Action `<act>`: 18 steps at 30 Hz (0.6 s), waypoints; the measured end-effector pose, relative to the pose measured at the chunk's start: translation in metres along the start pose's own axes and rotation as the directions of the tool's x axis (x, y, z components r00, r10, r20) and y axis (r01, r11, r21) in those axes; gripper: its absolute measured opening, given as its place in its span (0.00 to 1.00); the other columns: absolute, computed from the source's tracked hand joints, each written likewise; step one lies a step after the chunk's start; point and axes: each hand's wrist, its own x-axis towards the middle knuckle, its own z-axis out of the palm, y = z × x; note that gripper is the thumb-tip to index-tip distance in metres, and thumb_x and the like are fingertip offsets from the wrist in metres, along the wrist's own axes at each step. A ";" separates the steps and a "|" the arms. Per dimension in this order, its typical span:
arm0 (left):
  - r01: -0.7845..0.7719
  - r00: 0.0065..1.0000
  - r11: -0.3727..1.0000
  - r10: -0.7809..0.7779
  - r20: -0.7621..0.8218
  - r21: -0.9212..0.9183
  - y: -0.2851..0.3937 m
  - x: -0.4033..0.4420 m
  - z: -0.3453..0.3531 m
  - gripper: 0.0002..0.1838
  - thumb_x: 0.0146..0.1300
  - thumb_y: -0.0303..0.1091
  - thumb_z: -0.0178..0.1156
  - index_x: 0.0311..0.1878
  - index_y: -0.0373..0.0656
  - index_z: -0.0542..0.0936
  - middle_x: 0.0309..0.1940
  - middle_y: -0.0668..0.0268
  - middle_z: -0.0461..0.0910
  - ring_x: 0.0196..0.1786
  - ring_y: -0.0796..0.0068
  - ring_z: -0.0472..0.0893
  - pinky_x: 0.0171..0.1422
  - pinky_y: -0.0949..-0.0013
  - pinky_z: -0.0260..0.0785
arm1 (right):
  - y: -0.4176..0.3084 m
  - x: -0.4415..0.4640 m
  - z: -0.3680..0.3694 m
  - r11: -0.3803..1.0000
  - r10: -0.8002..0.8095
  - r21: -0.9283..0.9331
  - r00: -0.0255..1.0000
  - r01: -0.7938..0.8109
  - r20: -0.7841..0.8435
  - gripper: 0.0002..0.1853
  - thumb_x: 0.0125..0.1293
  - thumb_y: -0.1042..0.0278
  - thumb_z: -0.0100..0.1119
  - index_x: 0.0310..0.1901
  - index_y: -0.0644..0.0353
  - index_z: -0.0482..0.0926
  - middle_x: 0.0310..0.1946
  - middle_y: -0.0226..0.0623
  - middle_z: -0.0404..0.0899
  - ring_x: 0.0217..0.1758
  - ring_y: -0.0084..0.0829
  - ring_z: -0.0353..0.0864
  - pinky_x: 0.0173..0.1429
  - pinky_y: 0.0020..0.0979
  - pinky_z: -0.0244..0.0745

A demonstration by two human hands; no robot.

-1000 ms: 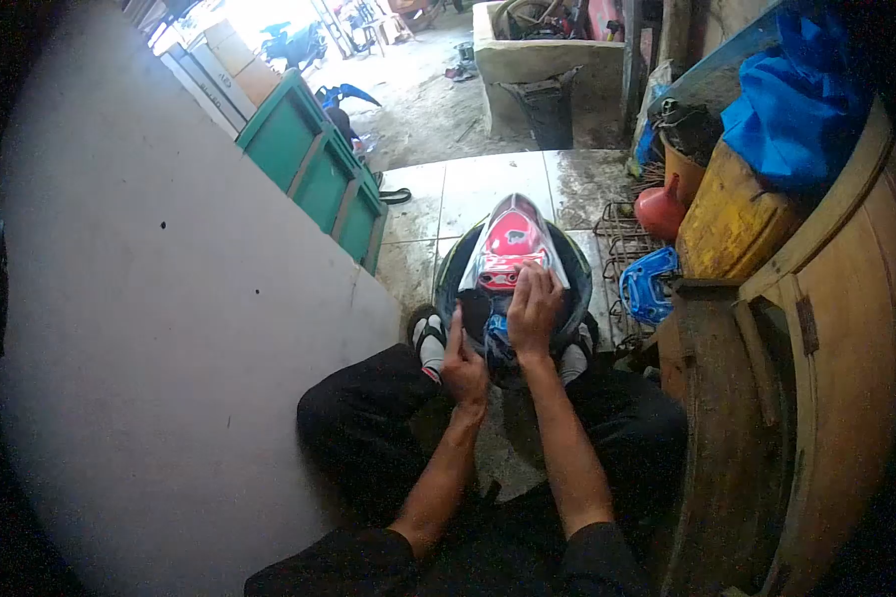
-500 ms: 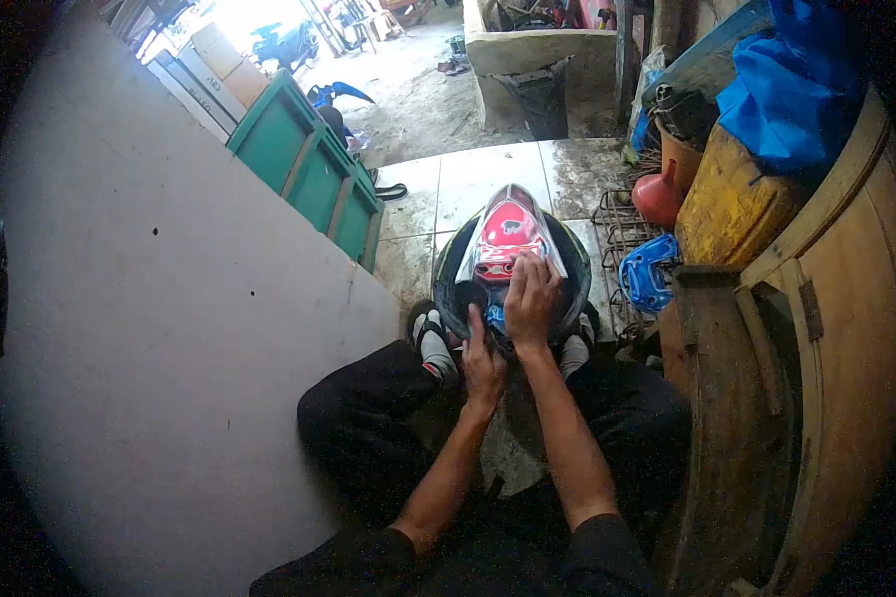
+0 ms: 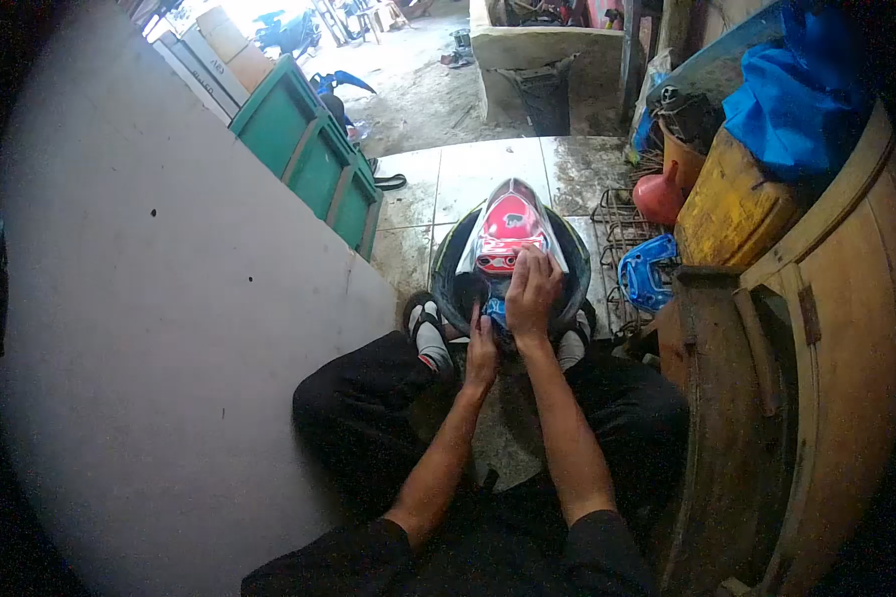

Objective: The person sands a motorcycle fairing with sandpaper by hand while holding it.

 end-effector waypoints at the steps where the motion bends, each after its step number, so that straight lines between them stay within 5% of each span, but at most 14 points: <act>1: 0.030 0.999 0.998 -0.028 0.028 -0.063 -0.009 0.005 -0.001 0.32 0.81 0.42 0.42 0.78 0.30 0.54 0.79 0.42 0.55 0.81 0.49 0.55 0.83 0.61 0.45 | 0.001 0.001 0.001 1.000 0.000 0.011 1.000 0.000 0.004 0.17 0.80 0.65 0.40 0.51 0.64 0.79 0.56 0.42 0.80 0.65 0.44 0.70 0.76 0.42 0.54; 7: -0.017 0.996 0.977 0.034 -0.076 0.213 0.029 -0.035 -0.004 0.29 0.80 0.41 0.41 0.78 0.35 0.58 0.77 0.42 0.59 0.80 0.45 0.58 0.81 0.56 0.51 | 0.004 -0.001 0.003 1.000 0.003 -0.012 1.000 -0.003 0.010 0.18 0.81 0.64 0.40 0.53 0.64 0.80 0.57 0.43 0.79 0.67 0.44 0.69 0.76 0.42 0.53; 9: 0.089 0.996 0.934 -0.082 -0.034 0.347 0.034 -0.025 -0.009 0.30 0.82 0.44 0.37 0.79 0.35 0.57 0.77 0.44 0.59 0.79 0.47 0.60 0.81 0.58 0.51 | 0.004 -0.001 0.002 1.000 0.016 -0.003 1.000 -0.016 0.017 0.18 0.81 0.64 0.40 0.54 0.64 0.80 0.57 0.43 0.79 0.67 0.44 0.69 0.77 0.42 0.52; 13: 0.093 0.995 0.992 -0.096 0.019 0.090 0.021 0.004 -0.011 0.31 0.81 0.45 0.37 0.78 0.33 0.59 0.75 0.41 0.62 0.77 0.43 0.63 0.79 0.57 0.54 | 0.002 0.001 0.000 0.999 0.034 0.014 0.998 -0.035 0.048 0.18 0.81 0.63 0.39 0.54 0.64 0.79 0.57 0.43 0.79 0.67 0.44 0.70 0.77 0.43 0.52; 15: 0.085 0.996 0.985 -0.089 0.018 0.151 0.021 -0.009 -0.009 0.30 0.81 0.42 0.38 0.78 0.33 0.58 0.76 0.41 0.61 0.78 0.45 0.61 0.80 0.58 0.52 | 0.003 0.000 0.000 0.999 0.030 0.010 0.999 -0.030 0.036 0.18 0.81 0.63 0.39 0.54 0.64 0.79 0.57 0.43 0.79 0.67 0.43 0.70 0.77 0.43 0.52; 17: -0.103 0.984 0.970 0.132 -0.123 0.219 0.009 -0.036 -0.001 0.28 0.80 0.40 0.41 0.77 0.36 0.61 0.75 0.44 0.63 0.78 0.44 0.61 0.78 0.55 0.55 | 0.003 0.001 0.002 0.999 0.031 0.010 0.999 -0.032 0.028 0.18 0.81 0.62 0.39 0.54 0.64 0.79 0.57 0.44 0.79 0.67 0.43 0.71 0.77 0.44 0.52; 18: -0.089 0.989 0.977 0.109 -0.099 0.194 0.010 -0.050 0.000 0.30 0.80 0.40 0.43 0.79 0.39 0.58 0.79 0.48 0.57 0.81 0.46 0.57 0.79 0.47 0.52 | 0.004 0.002 0.002 1.000 0.019 0.004 0.999 -0.020 0.030 0.18 0.81 0.62 0.40 0.54 0.63 0.79 0.56 0.44 0.79 0.66 0.42 0.71 0.77 0.43 0.53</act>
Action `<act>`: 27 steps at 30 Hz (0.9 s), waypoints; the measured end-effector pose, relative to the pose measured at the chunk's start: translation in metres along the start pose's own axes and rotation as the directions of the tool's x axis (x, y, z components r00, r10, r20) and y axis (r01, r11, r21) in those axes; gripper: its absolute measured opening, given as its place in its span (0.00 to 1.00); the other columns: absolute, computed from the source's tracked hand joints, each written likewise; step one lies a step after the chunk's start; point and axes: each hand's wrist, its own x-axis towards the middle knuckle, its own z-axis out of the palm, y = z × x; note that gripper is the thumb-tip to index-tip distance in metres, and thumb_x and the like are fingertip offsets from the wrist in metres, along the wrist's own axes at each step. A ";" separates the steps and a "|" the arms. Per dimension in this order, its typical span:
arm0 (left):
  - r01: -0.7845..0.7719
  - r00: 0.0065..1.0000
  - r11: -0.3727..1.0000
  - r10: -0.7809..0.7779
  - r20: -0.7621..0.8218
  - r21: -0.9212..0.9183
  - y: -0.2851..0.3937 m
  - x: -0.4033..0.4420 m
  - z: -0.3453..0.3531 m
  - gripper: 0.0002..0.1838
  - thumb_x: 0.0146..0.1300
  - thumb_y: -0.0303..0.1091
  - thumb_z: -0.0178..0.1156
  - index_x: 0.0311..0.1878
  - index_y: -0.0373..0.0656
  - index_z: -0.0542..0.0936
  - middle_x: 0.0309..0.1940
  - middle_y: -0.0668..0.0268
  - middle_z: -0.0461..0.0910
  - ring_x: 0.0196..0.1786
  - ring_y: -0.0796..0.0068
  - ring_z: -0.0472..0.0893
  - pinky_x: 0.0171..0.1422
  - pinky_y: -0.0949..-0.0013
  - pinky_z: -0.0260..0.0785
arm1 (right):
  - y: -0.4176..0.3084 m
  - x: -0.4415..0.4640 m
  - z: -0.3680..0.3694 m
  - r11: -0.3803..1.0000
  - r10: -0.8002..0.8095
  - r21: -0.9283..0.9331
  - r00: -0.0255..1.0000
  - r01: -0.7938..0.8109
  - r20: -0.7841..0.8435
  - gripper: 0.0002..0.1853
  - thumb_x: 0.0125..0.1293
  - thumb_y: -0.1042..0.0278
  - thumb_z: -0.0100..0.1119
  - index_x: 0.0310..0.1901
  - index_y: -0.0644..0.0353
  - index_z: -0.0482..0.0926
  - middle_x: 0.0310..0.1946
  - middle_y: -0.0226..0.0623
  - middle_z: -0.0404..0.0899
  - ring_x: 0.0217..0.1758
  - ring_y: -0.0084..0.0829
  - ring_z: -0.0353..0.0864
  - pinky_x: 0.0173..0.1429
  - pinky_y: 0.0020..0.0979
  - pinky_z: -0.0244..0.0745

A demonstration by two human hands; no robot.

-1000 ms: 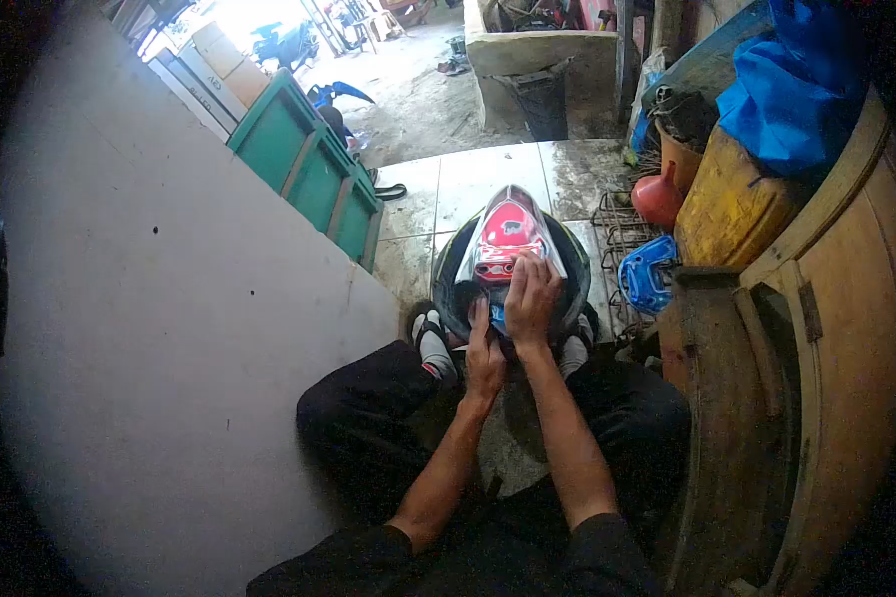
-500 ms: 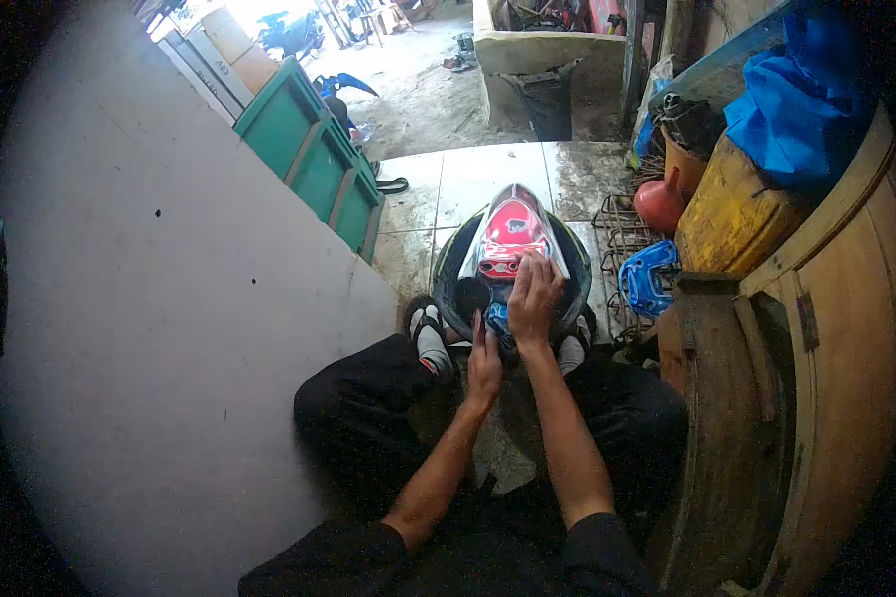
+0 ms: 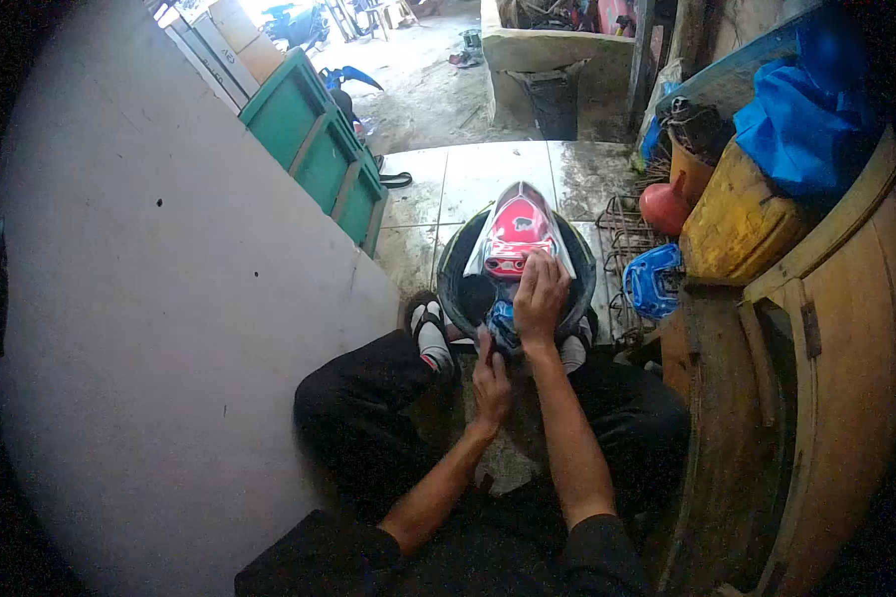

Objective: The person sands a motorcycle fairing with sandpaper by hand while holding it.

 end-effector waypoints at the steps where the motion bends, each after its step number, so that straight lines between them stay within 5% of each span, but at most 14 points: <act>1: 0.004 1.000 1.000 -0.004 0.000 0.003 0.001 -0.007 0.001 0.30 0.80 0.40 0.43 0.79 0.39 0.58 0.79 0.48 0.57 0.81 0.46 0.57 0.79 0.47 0.52 | 0.000 0.000 0.000 1.000 -0.012 -0.008 1.000 0.012 0.004 0.18 0.81 0.62 0.40 0.53 0.63 0.79 0.56 0.44 0.79 0.66 0.42 0.72 0.77 0.43 0.53; 4: 0.070 0.997 0.984 -0.073 0.010 0.166 0.004 -0.012 0.010 0.33 0.79 0.42 0.45 0.82 0.46 0.51 0.83 0.58 0.48 0.84 0.53 0.50 0.77 0.27 0.40 | -0.003 0.000 -0.002 0.996 -0.070 -0.064 0.998 0.069 0.000 0.17 0.81 0.62 0.41 0.53 0.63 0.79 0.55 0.44 0.80 0.66 0.41 0.73 0.77 0.43 0.54; 12: 0.006 0.999 1.000 -0.007 0.032 0.016 -0.004 0.017 0.006 0.34 0.77 0.44 0.48 0.81 0.42 0.55 0.81 0.52 0.54 0.82 0.50 0.55 0.78 0.32 0.42 | 0.004 0.001 0.001 0.992 -0.079 -0.092 0.996 0.082 0.030 0.17 0.80 0.61 0.43 0.53 0.62 0.80 0.55 0.42 0.80 0.65 0.42 0.73 0.76 0.44 0.55; 14: -0.161 0.983 0.984 0.167 -0.073 0.075 -0.007 -0.016 0.009 0.33 0.77 0.41 0.50 0.80 0.42 0.57 0.81 0.52 0.55 0.81 0.45 0.56 0.77 0.34 0.46 | 0.003 0.000 0.002 0.995 -0.075 -0.065 0.997 0.076 0.020 0.17 0.80 0.61 0.44 0.53 0.62 0.80 0.56 0.42 0.80 0.65 0.43 0.73 0.75 0.44 0.56; 16: -0.163 0.983 0.983 0.169 -0.074 0.082 -0.007 -0.026 0.008 0.32 0.77 0.39 0.51 0.80 0.43 0.57 0.80 0.50 0.55 0.81 0.45 0.55 0.77 0.40 0.48 | 0.002 0.002 0.004 0.994 -0.082 -0.075 0.997 0.082 0.007 0.17 0.80 0.61 0.44 0.53 0.62 0.80 0.56 0.42 0.80 0.65 0.43 0.73 0.75 0.44 0.56; 18: -0.146 0.986 0.986 0.152 -0.072 0.083 -0.007 -0.030 0.011 0.32 0.77 0.36 0.51 0.80 0.43 0.57 0.80 0.48 0.55 0.82 0.44 0.53 0.78 0.45 0.50 | 0.004 -0.001 0.000 0.992 -0.083 -0.096 0.997 0.083 0.008 0.17 0.80 0.61 0.43 0.53 0.62 0.80 0.56 0.42 0.80 0.65 0.43 0.73 0.74 0.44 0.56; 21: 0.045 0.995 0.997 -0.039 -0.088 0.066 -0.007 0.008 0.010 0.32 0.77 0.40 0.51 0.80 0.45 0.59 0.79 0.55 0.59 0.79 0.43 0.56 0.78 0.37 0.46 | -0.002 0.002 -0.001 0.998 -0.066 -0.020 0.997 0.067 0.042 0.17 0.80 0.61 0.43 0.53 0.62 0.80 0.56 0.42 0.80 0.65 0.42 0.73 0.75 0.44 0.55; 23: 0.063 0.998 0.935 -0.053 -0.039 0.349 -0.010 0.023 0.008 0.30 0.78 0.41 0.48 0.80 0.46 0.59 0.77 0.57 0.62 0.78 0.47 0.56 0.78 0.36 0.44 | -0.001 0.001 -0.001 0.997 -0.055 -0.045 0.998 0.057 0.038 0.17 0.80 0.62 0.42 0.53 0.62 0.80 0.56 0.41 0.80 0.66 0.42 0.73 0.76 0.44 0.55; 27: 0.054 0.992 0.997 -0.047 -0.116 0.053 -0.003 -0.009 0.012 0.28 0.80 0.43 0.44 0.79 0.49 0.62 0.78 0.61 0.62 0.82 0.48 0.54 0.80 0.35 0.36 | -0.002 0.002 -0.001 0.997 -0.049 -0.064 0.998 0.051 0.039 0.17 0.80 0.62 0.42 0.53 0.63 0.80 0.56 0.41 0.80 0.66 0.42 0.73 0.76 0.43 0.55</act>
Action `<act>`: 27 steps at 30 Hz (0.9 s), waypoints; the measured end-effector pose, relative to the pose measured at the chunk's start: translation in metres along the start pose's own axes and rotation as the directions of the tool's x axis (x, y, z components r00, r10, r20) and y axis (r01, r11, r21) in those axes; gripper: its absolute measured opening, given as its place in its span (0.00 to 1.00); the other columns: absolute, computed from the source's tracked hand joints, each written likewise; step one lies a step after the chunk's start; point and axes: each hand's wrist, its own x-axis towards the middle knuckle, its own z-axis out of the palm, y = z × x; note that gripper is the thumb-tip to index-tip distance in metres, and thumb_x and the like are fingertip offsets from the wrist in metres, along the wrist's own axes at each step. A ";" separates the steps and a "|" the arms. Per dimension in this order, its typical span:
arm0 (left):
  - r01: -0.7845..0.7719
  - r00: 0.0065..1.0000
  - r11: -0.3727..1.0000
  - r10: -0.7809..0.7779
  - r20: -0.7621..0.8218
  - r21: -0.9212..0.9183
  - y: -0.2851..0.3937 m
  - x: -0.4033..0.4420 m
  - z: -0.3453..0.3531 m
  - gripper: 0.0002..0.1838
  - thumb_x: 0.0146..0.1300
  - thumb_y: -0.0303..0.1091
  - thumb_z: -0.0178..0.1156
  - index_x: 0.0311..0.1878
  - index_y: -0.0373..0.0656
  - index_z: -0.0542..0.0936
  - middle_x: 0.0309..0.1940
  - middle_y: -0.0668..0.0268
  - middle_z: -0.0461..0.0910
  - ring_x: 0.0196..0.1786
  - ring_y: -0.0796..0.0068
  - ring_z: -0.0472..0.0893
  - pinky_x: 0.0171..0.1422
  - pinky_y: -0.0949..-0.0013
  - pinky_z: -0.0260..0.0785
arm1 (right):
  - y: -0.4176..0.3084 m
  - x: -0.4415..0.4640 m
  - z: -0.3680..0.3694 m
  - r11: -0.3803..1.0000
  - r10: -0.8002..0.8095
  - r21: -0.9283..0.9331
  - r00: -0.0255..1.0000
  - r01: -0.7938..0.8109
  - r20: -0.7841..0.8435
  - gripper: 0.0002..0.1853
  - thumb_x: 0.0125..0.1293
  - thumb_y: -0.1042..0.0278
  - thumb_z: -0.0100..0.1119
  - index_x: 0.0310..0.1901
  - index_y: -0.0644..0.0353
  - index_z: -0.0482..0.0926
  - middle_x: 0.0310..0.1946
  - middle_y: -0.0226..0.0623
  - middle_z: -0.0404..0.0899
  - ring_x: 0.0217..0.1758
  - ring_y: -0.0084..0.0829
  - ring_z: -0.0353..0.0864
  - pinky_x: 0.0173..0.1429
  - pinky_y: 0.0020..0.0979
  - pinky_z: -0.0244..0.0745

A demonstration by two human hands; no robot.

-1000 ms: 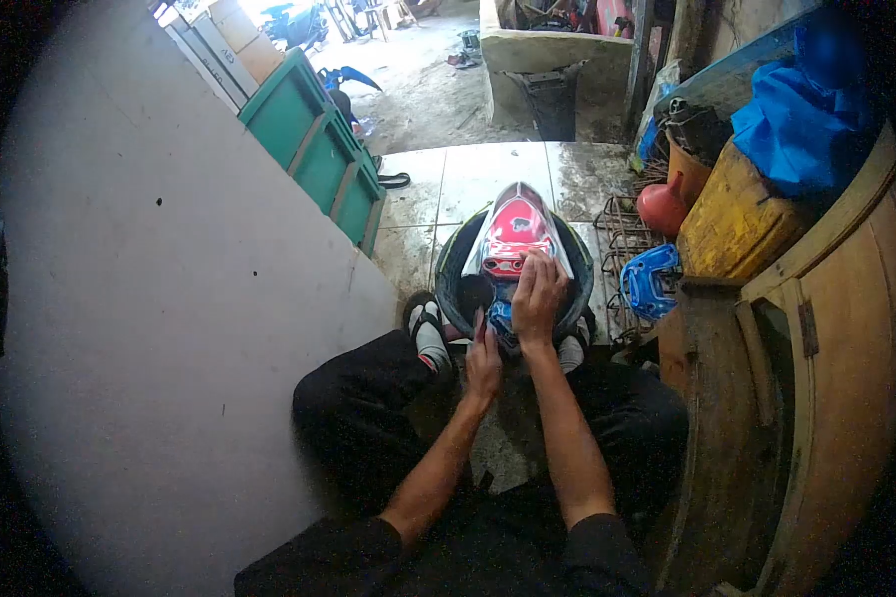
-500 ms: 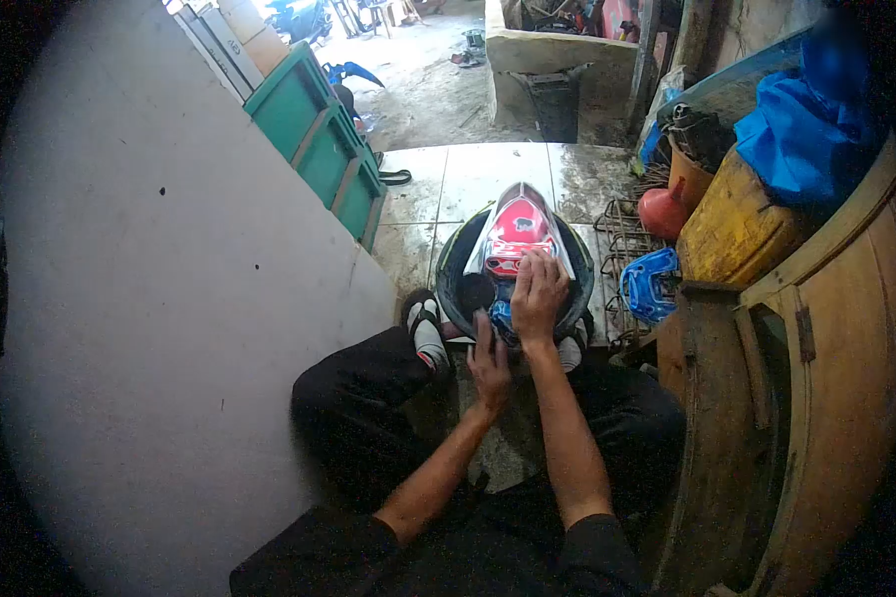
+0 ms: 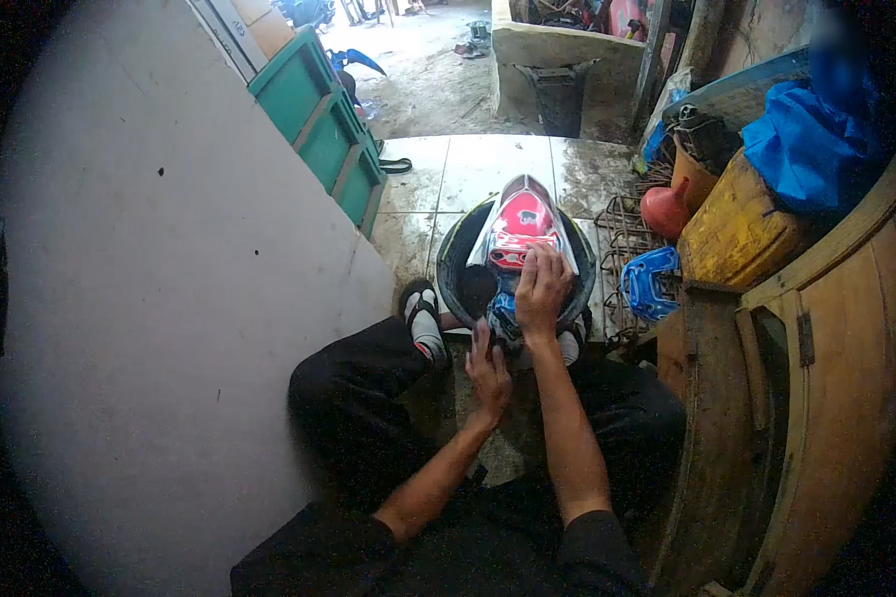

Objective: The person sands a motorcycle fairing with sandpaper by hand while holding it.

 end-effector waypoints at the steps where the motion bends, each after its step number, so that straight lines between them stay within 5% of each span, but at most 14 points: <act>1: 0.042 0.999 0.999 -0.043 0.026 0.020 0.001 -0.010 -0.004 0.28 0.80 0.43 0.43 0.79 0.50 0.61 0.80 0.62 0.61 0.83 0.51 0.53 0.80 0.34 0.33 | 0.000 0.000 0.001 1.000 -0.030 0.001 0.999 0.030 -0.023 0.17 0.80 0.62 0.42 0.53 0.63 0.79 0.56 0.42 0.80 0.66 0.42 0.73 0.75 0.44 0.55; 6: 0.078 0.997 0.991 -0.078 0.004 0.107 -0.005 0.022 0.004 0.26 0.80 0.44 0.42 0.77 0.50 0.67 0.78 0.63 0.64 0.83 0.49 0.50 0.80 0.32 0.32 | 0.014 -0.006 0.014 0.997 -0.056 -0.061 0.994 0.050 -0.095 0.18 0.80 0.61 0.43 0.51 0.65 0.80 0.53 0.47 0.80 0.60 0.47 0.75 0.70 0.45 0.59; 16: -0.045 0.997 0.969 0.027 0.077 0.244 -0.008 -0.031 -0.005 0.29 0.81 0.43 0.39 0.82 0.51 0.56 0.83 0.64 0.53 0.84 0.49 0.46 0.79 0.33 0.29 | 0.004 0.003 0.003 0.997 -0.069 0.042 0.997 0.071 -0.033 0.17 0.80 0.63 0.43 0.50 0.65 0.80 0.54 0.45 0.81 0.60 0.44 0.75 0.70 0.43 0.60; 21: -0.049 0.994 0.982 0.030 0.104 0.182 0.019 0.028 -0.002 0.29 0.81 0.41 0.40 0.82 0.51 0.56 0.83 0.63 0.52 0.84 0.55 0.49 0.80 0.36 0.33 | 0.001 0.001 -0.001 0.998 -0.064 0.009 0.998 0.064 -0.020 0.17 0.80 0.63 0.43 0.50 0.64 0.80 0.53 0.45 0.81 0.61 0.43 0.75 0.71 0.42 0.59; 25: -0.123 0.991 0.974 0.109 0.082 0.188 -0.012 -0.020 0.009 0.29 0.81 0.41 0.40 0.82 0.51 0.55 0.83 0.63 0.51 0.84 0.53 0.48 0.80 0.36 0.34 | -0.002 0.002 0.001 0.999 -0.040 0.036 0.998 0.041 -0.046 0.17 0.80 0.63 0.42 0.50 0.64 0.80 0.52 0.45 0.81 0.62 0.43 0.75 0.71 0.42 0.58; 27: -0.153 0.988 0.931 0.135 0.076 0.331 -0.023 -0.050 0.009 0.30 0.80 0.41 0.41 0.82 0.51 0.54 0.83 0.64 0.50 0.84 0.51 0.47 0.80 0.36 0.33 | -0.007 0.002 -0.003 0.999 -0.042 0.032 0.998 0.043 -0.036 0.17 0.80 0.63 0.42 0.51 0.64 0.80 0.53 0.45 0.81 0.62 0.43 0.75 0.72 0.42 0.58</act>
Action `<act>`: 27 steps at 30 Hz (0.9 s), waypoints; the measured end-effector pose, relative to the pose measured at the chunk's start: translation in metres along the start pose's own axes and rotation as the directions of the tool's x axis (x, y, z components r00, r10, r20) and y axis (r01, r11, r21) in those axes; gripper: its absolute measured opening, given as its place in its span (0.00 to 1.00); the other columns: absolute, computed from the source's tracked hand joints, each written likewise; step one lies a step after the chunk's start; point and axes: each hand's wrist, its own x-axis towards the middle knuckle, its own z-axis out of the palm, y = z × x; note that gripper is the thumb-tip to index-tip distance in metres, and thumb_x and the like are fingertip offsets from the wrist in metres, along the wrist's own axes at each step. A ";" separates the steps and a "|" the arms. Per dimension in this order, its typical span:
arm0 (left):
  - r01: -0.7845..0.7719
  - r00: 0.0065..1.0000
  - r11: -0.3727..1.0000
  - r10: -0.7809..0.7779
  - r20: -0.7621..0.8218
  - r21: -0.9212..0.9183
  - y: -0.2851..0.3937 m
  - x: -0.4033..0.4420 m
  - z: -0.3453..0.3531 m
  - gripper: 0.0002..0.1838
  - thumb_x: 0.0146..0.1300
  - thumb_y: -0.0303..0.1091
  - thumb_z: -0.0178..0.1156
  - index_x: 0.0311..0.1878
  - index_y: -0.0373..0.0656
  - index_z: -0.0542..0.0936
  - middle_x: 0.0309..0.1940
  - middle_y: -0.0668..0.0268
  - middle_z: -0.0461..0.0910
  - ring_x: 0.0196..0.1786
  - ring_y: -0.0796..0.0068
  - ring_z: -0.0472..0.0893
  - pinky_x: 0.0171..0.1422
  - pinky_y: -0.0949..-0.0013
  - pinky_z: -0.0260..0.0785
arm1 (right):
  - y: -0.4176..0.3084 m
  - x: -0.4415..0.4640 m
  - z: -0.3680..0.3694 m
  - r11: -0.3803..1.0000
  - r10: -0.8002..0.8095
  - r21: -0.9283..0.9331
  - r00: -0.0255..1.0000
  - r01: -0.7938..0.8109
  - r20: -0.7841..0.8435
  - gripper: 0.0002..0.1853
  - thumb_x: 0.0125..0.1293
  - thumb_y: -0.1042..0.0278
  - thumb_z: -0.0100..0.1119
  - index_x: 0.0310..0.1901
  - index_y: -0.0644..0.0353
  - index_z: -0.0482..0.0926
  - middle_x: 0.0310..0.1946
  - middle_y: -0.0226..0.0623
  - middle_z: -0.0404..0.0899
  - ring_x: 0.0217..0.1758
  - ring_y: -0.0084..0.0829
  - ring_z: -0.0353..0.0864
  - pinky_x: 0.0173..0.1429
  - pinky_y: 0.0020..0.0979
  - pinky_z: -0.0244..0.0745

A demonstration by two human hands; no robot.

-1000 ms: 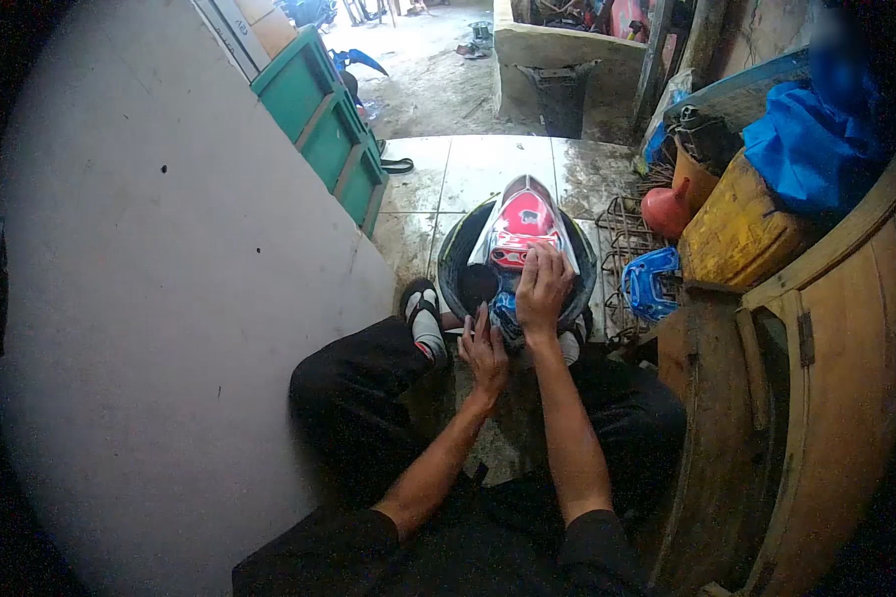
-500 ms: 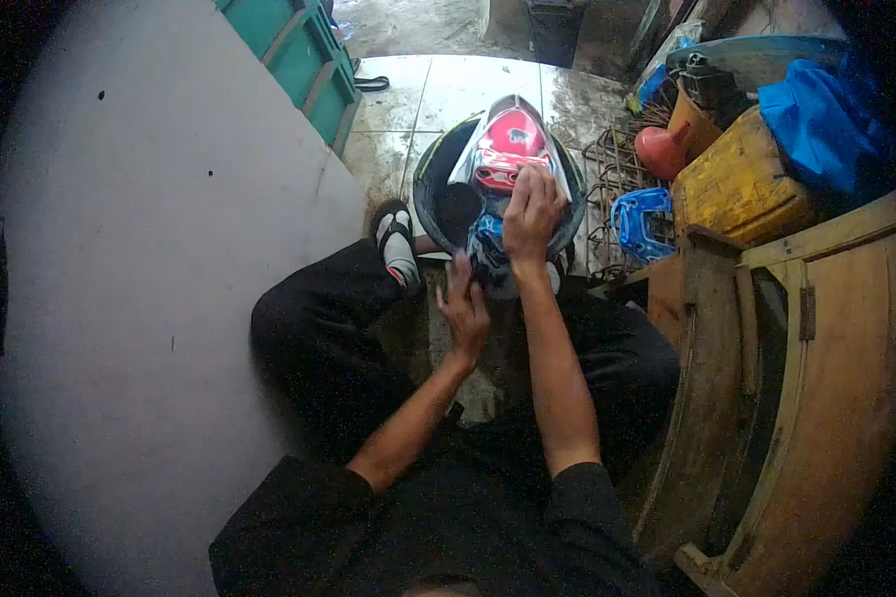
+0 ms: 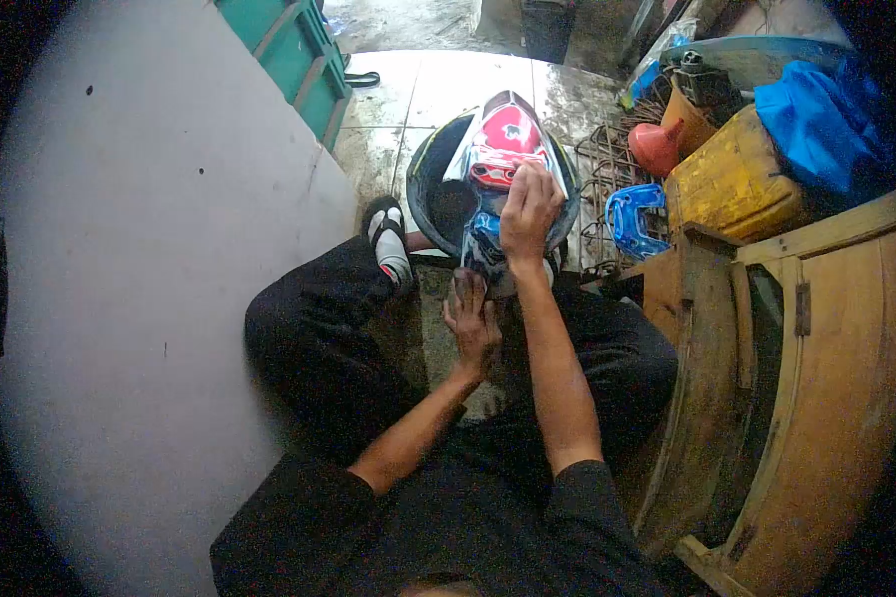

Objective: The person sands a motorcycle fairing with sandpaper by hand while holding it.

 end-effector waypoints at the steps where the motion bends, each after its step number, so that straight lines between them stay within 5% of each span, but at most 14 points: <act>1: -0.003 1.000 1.000 0.003 0.008 -0.003 0.001 0.000 0.001 0.30 0.80 0.41 0.41 0.82 0.51 0.54 0.83 0.64 0.50 0.84 0.51 0.47 0.80 0.36 0.33 | -0.001 -0.002 -0.002 1.000 -0.001 -0.007 1.000 0.002 0.015 0.17 0.80 0.63 0.42 0.51 0.65 0.80 0.53 0.45 0.81 0.62 0.43 0.74 0.72 0.42 0.57; 3: 0.107 0.994 0.994 -0.107 0.028 -0.019 0.012 0.005 0.003 0.31 0.79 0.40 0.43 0.83 0.52 0.54 0.83 0.64 0.50 0.84 0.49 0.46 0.80 0.35 0.33 | 0.004 -0.003 0.001 1.000 -0.009 -0.020 1.000 0.009 0.016 0.17 0.81 0.63 0.42 0.52 0.65 0.80 0.54 0.45 0.81 0.63 0.43 0.74 0.72 0.42 0.57; 10: 0.141 0.988 0.984 -0.132 0.086 -0.111 0.019 0.058 -0.016 0.32 0.79 0.38 0.43 0.83 0.52 0.52 0.84 0.62 0.46 0.85 0.49 0.44 0.80 0.34 0.32 | 0.007 -0.003 0.001 1.000 0.018 -0.001 1.000 -0.018 0.022 0.18 0.81 0.62 0.41 0.53 0.64 0.80 0.55 0.45 0.80 0.64 0.44 0.74 0.73 0.42 0.56; 13: 0.066 0.998 0.976 -0.063 0.022 -0.205 -0.003 0.006 0.006 0.32 0.79 0.38 0.43 0.83 0.52 0.51 0.84 0.62 0.44 0.85 0.48 0.44 0.81 0.35 0.32 | 0.007 0.001 0.002 1.000 0.010 0.000 1.000 -0.010 0.011 0.18 0.81 0.62 0.41 0.52 0.64 0.81 0.54 0.45 0.81 0.63 0.44 0.74 0.72 0.42 0.57; 16: 0.044 0.998 0.996 -0.047 0.036 0.071 -0.004 -0.010 0.008 0.33 0.78 0.39 0.44 0.83 0.52 0.51 0.85 0.63 0.43 0.85 0.48 0.41 0.80 0.34 0.32 | 0.004 0.000 0.000 1.000 0.004 -0.004 1.000 -0.004 0.013 0.17 0.81 0.63 0.41 0.51 0.63 0.81 0.53 0.44 0.81 0.63 0.43 0.74 0.71 0.41 0.58; 23: 0.042 0.998 0.996 -0.039 0.040 -0.078 0.017 0.064 -0.015 0.32 0.77 0.38 0.46 0.82 0.47 0.55 0.84 0.61 0.46 0.84 0.46 0.44 0.80 0.33 0.32 | 0.009 0.000 0.003 1.000 0.013 0.006 1.000 -0.013 0.006 0.17 0.80 0.64 0.42 0.50 0.63 0.81 0.52 0.44 0.81 0.62 0.42 0.75 0.71 0.42 0.59; 27: -0.084 0.996 0.993 0.081 -0.035 -0.087 -0.011 0.003 0.012 0.33 0.76 0.39 0.50 0.82 0.48 0.57 0.84 0.61 0.47 0.84 0.44 0.45 0.80 0.32 0.32 | 0.007 0.000 0.003 0.999 0.009 0.033 1.000 -0.009 -0.014 0.16 0.80 0.64 0.43 0.50 0.64 0.81 0.53 0.44 0.81 0.61 0.43 0.75 0.71 0.43 0.59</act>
